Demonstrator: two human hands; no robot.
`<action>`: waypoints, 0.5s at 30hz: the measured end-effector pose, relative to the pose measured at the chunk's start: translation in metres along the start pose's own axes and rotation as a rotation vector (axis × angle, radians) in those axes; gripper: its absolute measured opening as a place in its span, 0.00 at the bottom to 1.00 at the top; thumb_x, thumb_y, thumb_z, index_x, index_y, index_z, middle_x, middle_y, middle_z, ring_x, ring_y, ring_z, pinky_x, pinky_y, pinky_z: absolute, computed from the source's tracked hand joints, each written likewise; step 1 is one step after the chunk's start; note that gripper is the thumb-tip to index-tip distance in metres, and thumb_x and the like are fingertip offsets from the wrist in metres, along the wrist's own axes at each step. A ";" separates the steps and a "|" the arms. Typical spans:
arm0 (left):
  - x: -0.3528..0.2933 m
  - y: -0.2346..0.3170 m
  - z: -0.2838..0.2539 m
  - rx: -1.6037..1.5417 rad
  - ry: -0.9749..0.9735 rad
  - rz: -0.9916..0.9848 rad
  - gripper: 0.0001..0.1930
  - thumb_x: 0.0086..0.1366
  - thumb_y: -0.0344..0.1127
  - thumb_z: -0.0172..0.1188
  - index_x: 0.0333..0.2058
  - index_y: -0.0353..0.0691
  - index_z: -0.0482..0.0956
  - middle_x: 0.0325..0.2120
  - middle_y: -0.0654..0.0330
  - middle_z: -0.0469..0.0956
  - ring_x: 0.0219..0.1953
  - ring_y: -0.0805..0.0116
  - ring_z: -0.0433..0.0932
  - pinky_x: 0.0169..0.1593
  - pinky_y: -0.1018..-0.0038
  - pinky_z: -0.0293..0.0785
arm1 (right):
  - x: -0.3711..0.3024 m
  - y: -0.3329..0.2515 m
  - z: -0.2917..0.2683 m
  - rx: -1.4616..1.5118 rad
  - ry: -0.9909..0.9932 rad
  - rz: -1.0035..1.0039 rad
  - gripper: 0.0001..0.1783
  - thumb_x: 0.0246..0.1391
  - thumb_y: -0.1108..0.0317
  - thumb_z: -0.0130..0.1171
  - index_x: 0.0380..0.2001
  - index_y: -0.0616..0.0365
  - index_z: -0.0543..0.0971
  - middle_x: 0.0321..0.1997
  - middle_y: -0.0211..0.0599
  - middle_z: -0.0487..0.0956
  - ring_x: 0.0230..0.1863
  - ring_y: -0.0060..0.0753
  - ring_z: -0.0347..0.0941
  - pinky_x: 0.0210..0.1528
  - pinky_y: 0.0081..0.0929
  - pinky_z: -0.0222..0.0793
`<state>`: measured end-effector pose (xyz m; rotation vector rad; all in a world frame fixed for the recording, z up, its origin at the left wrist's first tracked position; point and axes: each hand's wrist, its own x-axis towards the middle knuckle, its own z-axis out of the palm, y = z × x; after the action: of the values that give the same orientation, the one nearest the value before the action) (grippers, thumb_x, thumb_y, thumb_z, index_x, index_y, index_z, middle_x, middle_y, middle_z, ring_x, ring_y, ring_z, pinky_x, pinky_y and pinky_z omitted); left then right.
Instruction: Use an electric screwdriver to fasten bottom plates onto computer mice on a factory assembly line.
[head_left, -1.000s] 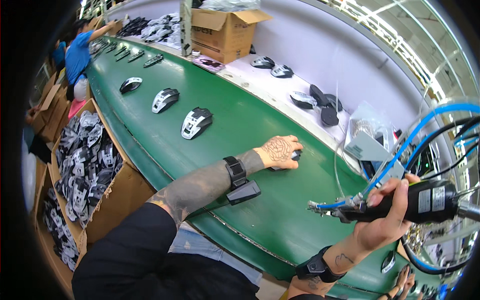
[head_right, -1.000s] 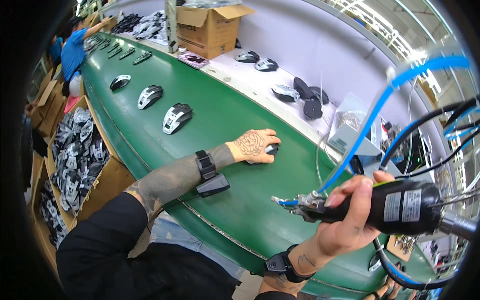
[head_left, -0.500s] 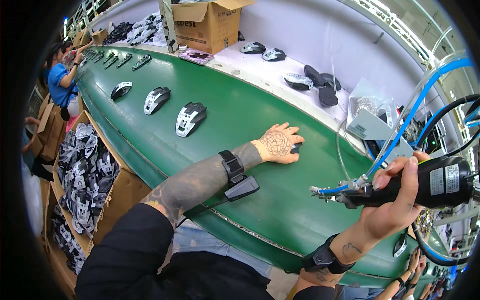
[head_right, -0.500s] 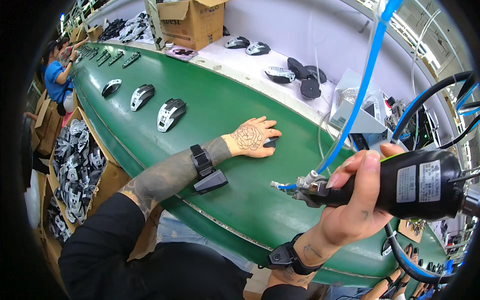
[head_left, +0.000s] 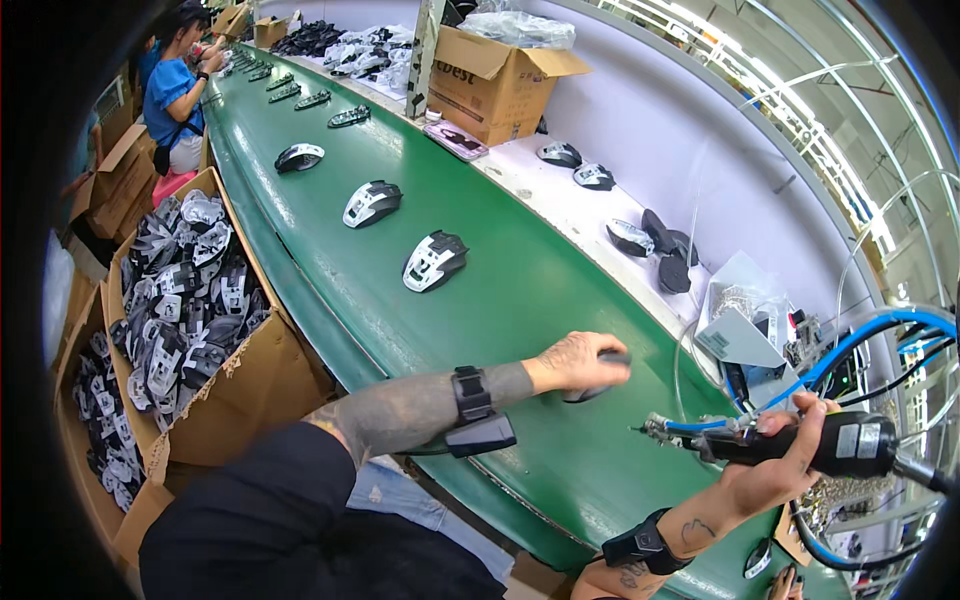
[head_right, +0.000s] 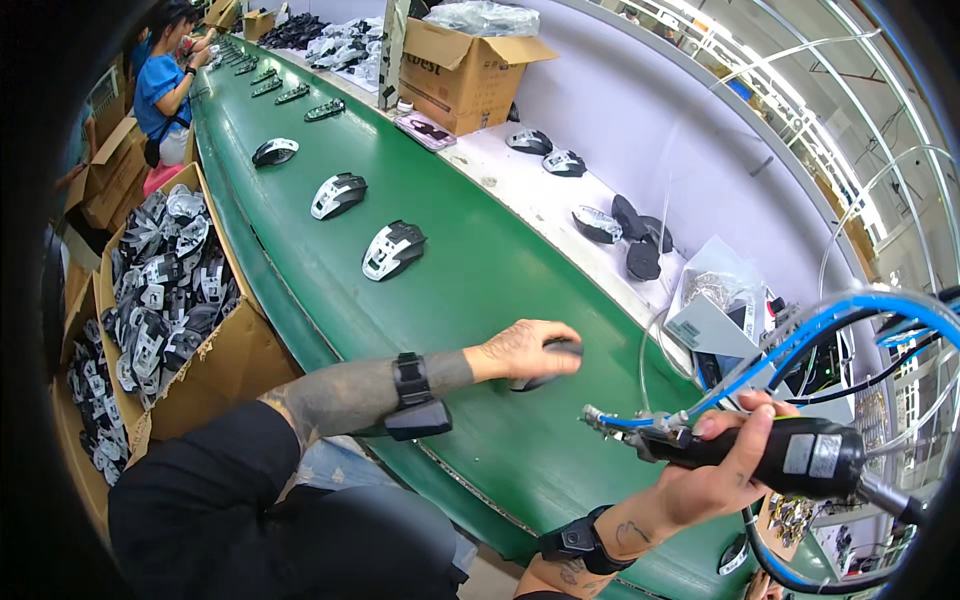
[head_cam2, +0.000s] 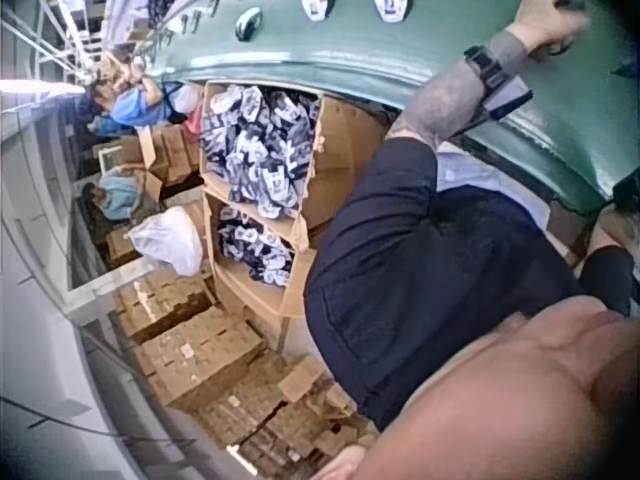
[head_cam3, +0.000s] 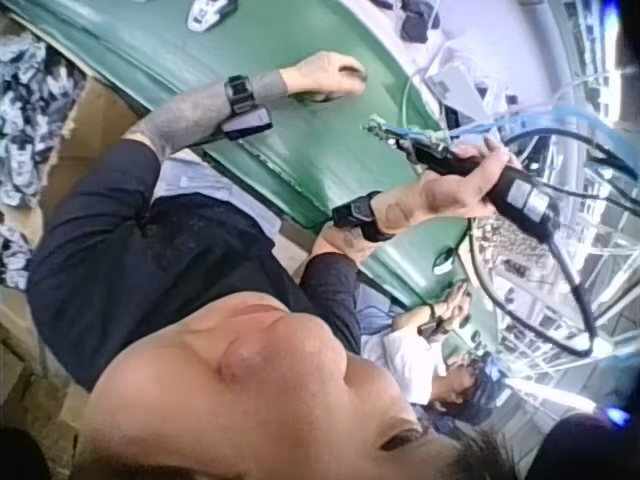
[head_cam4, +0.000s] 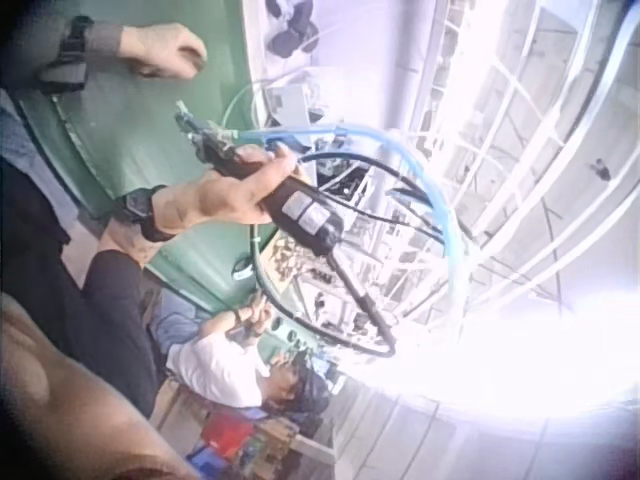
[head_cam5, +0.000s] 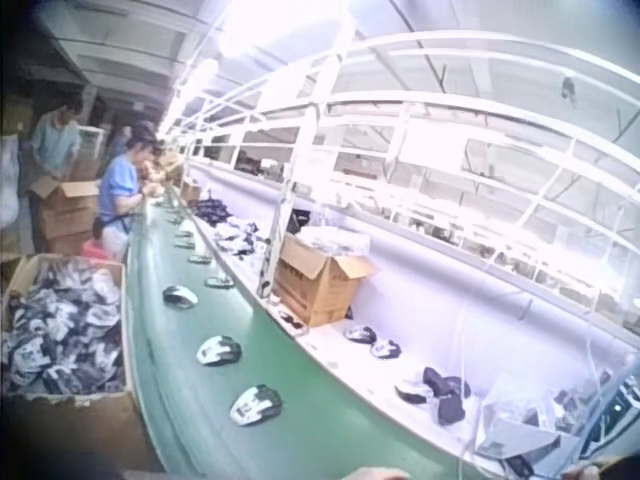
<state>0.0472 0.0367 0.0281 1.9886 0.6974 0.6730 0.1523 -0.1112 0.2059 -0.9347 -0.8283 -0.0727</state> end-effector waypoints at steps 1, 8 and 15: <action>-0.002 0.011 -0.002 -0.621 0.006 -0.259 0.17 0.59 0.45 0.55 0.44 0.42 0.73 0.36 0.57 0.75 0.37 0.60 0.76 0.38 0.68 0.75 | 0.001 0.000 0.001 -0.012 0.010 -0.024 0.11 0.56 0.70 0.50 0.41 0.64 0.67 0.33 0.41 0.75 0.16 0.17 0.62 0.21 0.14 0.59; -0.016 0.002 0.007 -1.587 -0.210 -0.446 0.18 0.64 0.43 0.50 0.50 0.44 0.68 0.40 0.57 0.73 0.36 0.61 0.77 0.38 0.61 0.79 | 0.009 0.008 0.004 0.140 0.037 -0.028 0.13 0.57 0.65 0.51 0.41 0.61 0.68 0.34 0.36 0.74 0.17 0.16 0.62 0.21 0.14 0.56; -0.018 0.003 0.012 -1.638 -0.314 -0.400 0.24 0.62 0.41 0.50 0.56 0.41 0.63 0.47 0.53 0.70 0.41 0.57 0.76 0.43 0.59 0.77 | 0.010 0.016 0.006 0.102 0.088 -0.095 0.14 0.55 0.64 0.52 0.39 0.62 0.68 0.32 0.38 0.74 0.14 0.17 0.60 0.20 0.12 0.56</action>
<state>0.0430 0.0158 0.0224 0.3847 0.1375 0.3875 0.1618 -0.0946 0.2036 -0.7909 -0.7879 -0.1518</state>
